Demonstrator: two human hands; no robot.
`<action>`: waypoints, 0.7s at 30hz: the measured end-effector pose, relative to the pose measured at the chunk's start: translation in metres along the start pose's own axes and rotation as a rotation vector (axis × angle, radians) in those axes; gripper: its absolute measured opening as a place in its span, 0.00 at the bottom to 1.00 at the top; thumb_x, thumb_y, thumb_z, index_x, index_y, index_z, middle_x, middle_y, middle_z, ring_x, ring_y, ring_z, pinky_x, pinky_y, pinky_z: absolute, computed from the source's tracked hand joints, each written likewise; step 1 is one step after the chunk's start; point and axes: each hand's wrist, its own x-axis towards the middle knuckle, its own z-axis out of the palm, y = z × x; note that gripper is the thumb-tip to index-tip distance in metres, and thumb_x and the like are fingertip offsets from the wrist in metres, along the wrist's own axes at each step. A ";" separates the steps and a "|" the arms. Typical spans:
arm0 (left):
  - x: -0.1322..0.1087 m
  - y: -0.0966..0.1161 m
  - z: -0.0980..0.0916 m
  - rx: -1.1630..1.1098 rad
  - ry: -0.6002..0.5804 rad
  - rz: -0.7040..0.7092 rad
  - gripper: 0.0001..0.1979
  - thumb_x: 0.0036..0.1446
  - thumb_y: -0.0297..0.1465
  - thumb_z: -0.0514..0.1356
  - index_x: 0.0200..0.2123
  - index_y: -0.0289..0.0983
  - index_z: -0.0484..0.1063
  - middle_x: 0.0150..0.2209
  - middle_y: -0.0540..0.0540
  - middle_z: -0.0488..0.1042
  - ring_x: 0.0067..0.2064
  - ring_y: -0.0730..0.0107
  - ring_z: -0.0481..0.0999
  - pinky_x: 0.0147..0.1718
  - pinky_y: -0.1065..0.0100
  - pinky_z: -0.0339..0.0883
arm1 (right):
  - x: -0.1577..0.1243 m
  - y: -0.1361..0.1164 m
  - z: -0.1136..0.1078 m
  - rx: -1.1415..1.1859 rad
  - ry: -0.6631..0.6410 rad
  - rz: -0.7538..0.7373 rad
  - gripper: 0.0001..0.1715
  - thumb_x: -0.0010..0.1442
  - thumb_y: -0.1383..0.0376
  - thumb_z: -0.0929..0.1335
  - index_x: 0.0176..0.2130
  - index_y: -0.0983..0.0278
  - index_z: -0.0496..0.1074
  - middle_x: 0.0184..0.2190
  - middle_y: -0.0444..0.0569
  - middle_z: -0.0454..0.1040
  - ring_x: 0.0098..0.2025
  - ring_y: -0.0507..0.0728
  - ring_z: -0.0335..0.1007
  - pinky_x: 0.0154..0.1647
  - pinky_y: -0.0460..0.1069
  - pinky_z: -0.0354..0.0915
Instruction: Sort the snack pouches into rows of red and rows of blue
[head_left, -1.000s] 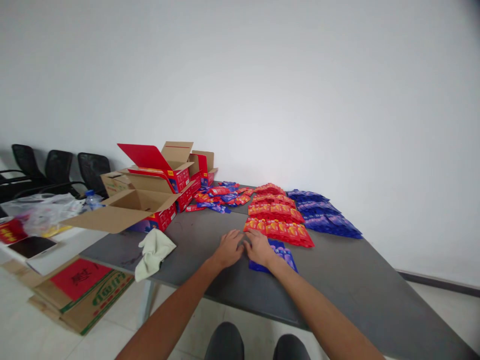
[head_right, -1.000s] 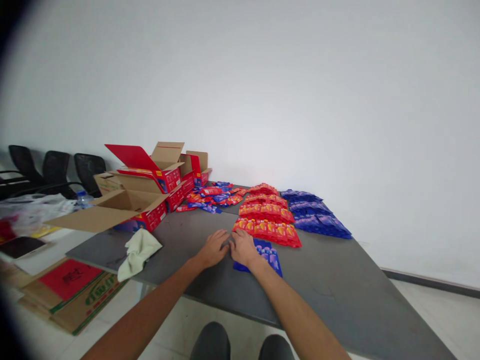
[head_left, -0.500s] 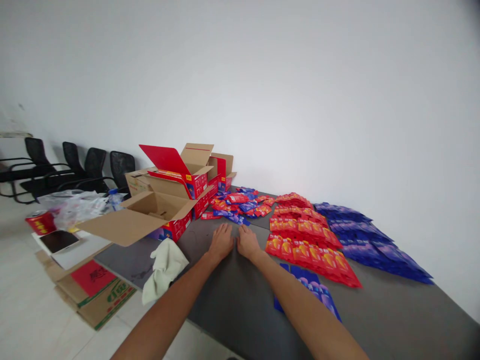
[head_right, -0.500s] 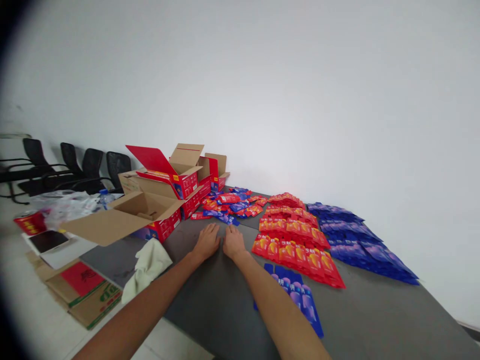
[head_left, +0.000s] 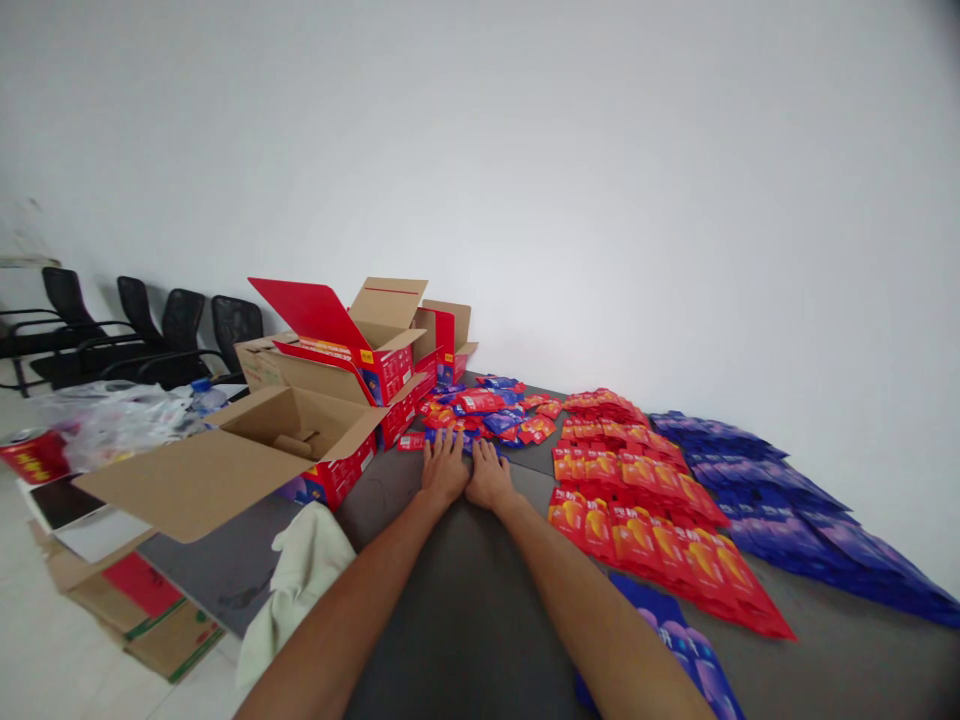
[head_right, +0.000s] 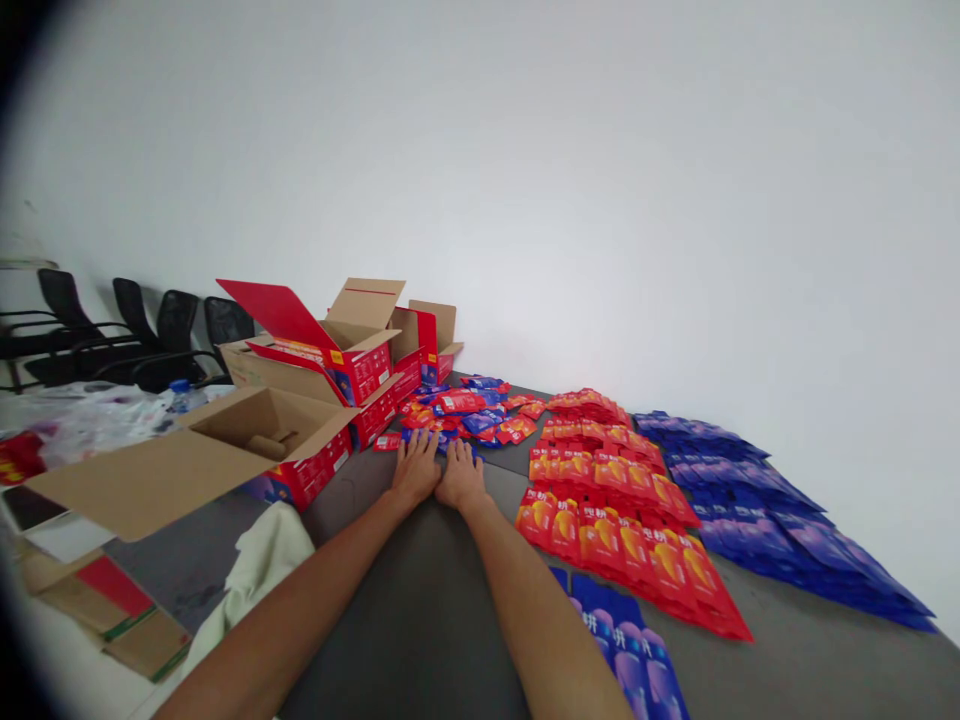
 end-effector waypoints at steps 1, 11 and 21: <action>0.003 0.000 0.000 -0.005 -0.016 -0.007 0.32 0.61 0.37 0.48 0.67 0.40 0.52 0.70 0.42 0.48 0.70 0.54 0.42 0.65 0.46 0.38 | 0.002 0.000 0.000 0.002 -0.009 0.006 0.48 0.56 0.59 0.63 0.70 0.66 0.41 0.71 0.54 0.40 0.71 0.63 0.33 0.66 0.62 0.40; -0.011 0.002 -0.007 -0.021 -0.108 0.002 0.27 0.59 0.35 0.49 0.63 0.45 0.60 0.67 0.43 0.55 0.69 0.50 0.46 0.62 0.37 0.36 | -0.006 0.004 -0.007 -0.027 0.024 -0.052 0.40 0.55 0.60 0.63 0.65 0.62 0.54 0.67 0.53 0.54 0.68 0.63 0.44 0.64 0.63 0.44; -0.041 0.015 -0.038 0.009 -0.026 0.076 0.16 0.61 0.34 0.50 0.45 0.39 0.75 0.47 0.39 0.76 0.55 0.52 0.66 0.60 0.46 0.45 | -0.039 -0.001 -0.034 -0.069 0.024 -0.076 0.30 0.51 0.64 0.67 0.54 0.60 0.70 0.53 0.53 0.72 0.57 0.62 0.64 0.56 0.55 0.57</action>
